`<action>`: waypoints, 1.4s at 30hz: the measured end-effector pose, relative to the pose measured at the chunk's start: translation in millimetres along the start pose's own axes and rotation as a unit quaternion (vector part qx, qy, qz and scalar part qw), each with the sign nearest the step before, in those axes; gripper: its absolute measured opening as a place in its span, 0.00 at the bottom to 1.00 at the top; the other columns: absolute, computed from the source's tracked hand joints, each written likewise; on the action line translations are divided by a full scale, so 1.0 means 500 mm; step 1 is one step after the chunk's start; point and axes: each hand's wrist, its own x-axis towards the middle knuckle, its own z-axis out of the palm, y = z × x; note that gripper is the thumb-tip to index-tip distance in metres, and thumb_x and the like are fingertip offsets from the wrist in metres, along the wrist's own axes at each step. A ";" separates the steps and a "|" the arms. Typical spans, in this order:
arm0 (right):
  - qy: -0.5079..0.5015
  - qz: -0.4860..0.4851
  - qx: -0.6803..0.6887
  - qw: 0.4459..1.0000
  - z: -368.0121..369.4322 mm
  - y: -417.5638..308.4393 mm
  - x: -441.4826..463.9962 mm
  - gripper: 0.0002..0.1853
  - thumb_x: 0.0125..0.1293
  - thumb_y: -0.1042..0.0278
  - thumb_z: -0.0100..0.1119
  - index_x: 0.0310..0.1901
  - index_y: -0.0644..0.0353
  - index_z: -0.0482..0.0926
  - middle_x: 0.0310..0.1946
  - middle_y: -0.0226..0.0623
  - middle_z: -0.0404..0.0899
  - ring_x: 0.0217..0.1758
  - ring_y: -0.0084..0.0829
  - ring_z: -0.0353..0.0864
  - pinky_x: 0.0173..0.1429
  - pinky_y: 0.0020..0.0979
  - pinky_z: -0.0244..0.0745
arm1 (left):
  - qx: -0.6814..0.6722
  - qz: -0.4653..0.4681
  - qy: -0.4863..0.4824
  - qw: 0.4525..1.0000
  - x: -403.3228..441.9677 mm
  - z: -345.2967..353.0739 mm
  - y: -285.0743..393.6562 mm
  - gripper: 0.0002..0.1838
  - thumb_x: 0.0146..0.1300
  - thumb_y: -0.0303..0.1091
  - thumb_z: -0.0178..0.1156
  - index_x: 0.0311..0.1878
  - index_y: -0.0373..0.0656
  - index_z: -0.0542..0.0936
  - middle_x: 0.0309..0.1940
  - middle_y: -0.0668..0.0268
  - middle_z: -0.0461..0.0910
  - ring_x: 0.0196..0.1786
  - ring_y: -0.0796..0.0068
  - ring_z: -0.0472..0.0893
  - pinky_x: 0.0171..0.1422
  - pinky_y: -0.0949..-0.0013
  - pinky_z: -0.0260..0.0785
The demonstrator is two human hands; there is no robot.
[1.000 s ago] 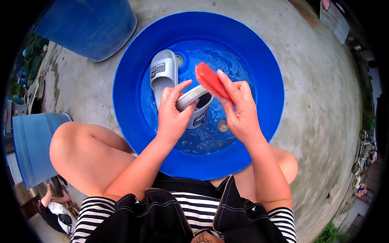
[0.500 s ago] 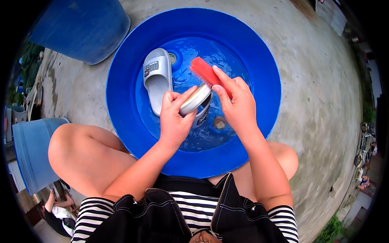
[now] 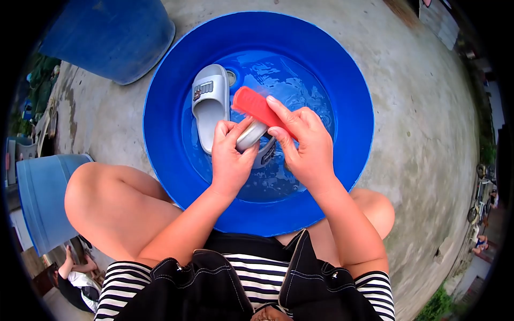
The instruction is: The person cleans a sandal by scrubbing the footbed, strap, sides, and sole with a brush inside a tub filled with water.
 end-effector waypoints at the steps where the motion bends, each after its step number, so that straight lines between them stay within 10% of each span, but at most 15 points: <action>1: -0.001 -0.045 0.003 0.999 0.002 -0.012 -0.008 0.26 0.65 0.61 0.71 0.66 0.37 0.84 0.31 0.31 0.72 0.35 0.33 0.75 0.39 0.34 0.75 | 0.001 -0.001 0.002 1.000 0.002 -0.001 -0.007 0.25 0.61 0.21 0.70 0.63 0.42 0.84 0.45 0.62 0.75 0.48 0.70 0.78 0.57 0.69 0.73; 7: -0.002 0.083 -0.002 0.997 0.002 0.018 0.015 0.25 0.67 0.60 0.70 0.66 0.36 0.84 0.31 0.31 0.73 0.36 0.34 0.76 0.39 0.35 0.75 | 0.014 -0.004 -0.022 1.000 0.011 -0.009 0.024 0.25 0.62 0.21 0.68 0.64 0.41 0.83 0.43 0.63 0.75 0.46 0.71 0.77 0.56 0.70 0.73; 14: 0.001 -0.109 -0.032 0.994 0.012 -0.031 -0.008 0.29 0.62 0.61 0.73 0.67 0.37 0.83 0.30 0.31 0.72 0.35 0.33 0.75 0.38 0.34 0.75 | -0.118 -0.006 -0.023 0.993 0.013 -0.003 -0.005 0.25 0.62 0.21 0.68 0.64 0.41 0.84 0.43 0.63 0.74 0.46 0.70 0.77 0.56 0.70 0.73; 18: 0.027 0.039 -0.082 0.996 0.009 0.023 0.026 0.23 0.68 0.58 0.68 0.66 0.37 0.83 0.31 0.31 0.74 0.35 0.33 0.77 0.38 0.35 0.76 | -0.004 0.008 -0.003 1.000 0.014 -0.008 0.009 0.26 0.59 0.23 0.68 0.63 0.47 0.85 0.42 0.62 0.72 0.45 0.67 0.77 0.52 0.67 0.73; 23: 0.018 -0.071 -0.014 0.997 0.021 -0.008 0.003 0.27 0.64 0.60 0.72 0.66 0.36 0.83 0.30 0.30 0.71 0.34 0.31 0.75 0.37 0.33 0.75 | -0.005 0.036 0.009 0.999 0.022 -0.011 -0.007 0.26 0.59 0.22 0.68 0.63 0.47 0.85 0.42 0.62 0.71 0.46 0.66 0.76 0.52 0.67 0.73; 31: 0.022 0.063 -0.047 0.997 0.008 0.025 0.024 0.26 0.66 0.60 0.70 0.67 0.36 0.83 0.30 0.30 0.72 0.34 0.32 0.76 0.38 0.35 0.75 | 0.004 -0.008 -0.010 1.000 0.022 -0.011 0.015 0.25 0.61 0.21 0.68 0.63 0.45 0.85 0.42 0.64 0.72 0.45 0.69 0.76 0.53 0.68 0.73; 36: -0.001 -0.098 -0.029 0.995 0.002 -0.009 0.003 0.24 0.68 0.60 0.69 0.66 0.37 0.83 0.30 0.31 0.73 0.34 0.33 0.76 0.38 0.36 0.75 | -0.078 0.066 -0.009 0.995 0.027 -0.004 -0.013 0.27 0.59 0.21 0.69 0.64 0.47 0.85 0.41 0.63 0.71 0.43 0.68 0.76 0.50 0.68 0.72; 38: 0.004 0.088 -0.014 0.996 -0.001 0.027 0.023 0.24 0.68 0.60 0.69 0.66 0.36 0.83 0.30 0.31 0.73 0.34 0.33 0.76 0.38 0.36 0.75 | -0.019 -0.010 -0.009 1.000 0.022 -0.002 0.011 0.27 0.59 0.21 0.69 0.64 0.47 0.85 0.41 0.63 0.71 0.44 0.68 0.76 0.50 0.69 0.72; 42: 0.011 0.026 -0.050 0.998 0.000 0.014 0.014 0.26 0.66 0.60 0.70 0.67 0.35 0.83 0.30 0.30 0.72 0.34 0.32 0.76 0.37 0.36 0.75 | 0.003 -0.015 -0.014 1.000 0.017 -0.004 0.018 0.23 0.65 0.22 0.68 0.64 0.40 0.84 0.43 0.65 0.74 0.47 0.73 0.76 0.54 0.71 0.72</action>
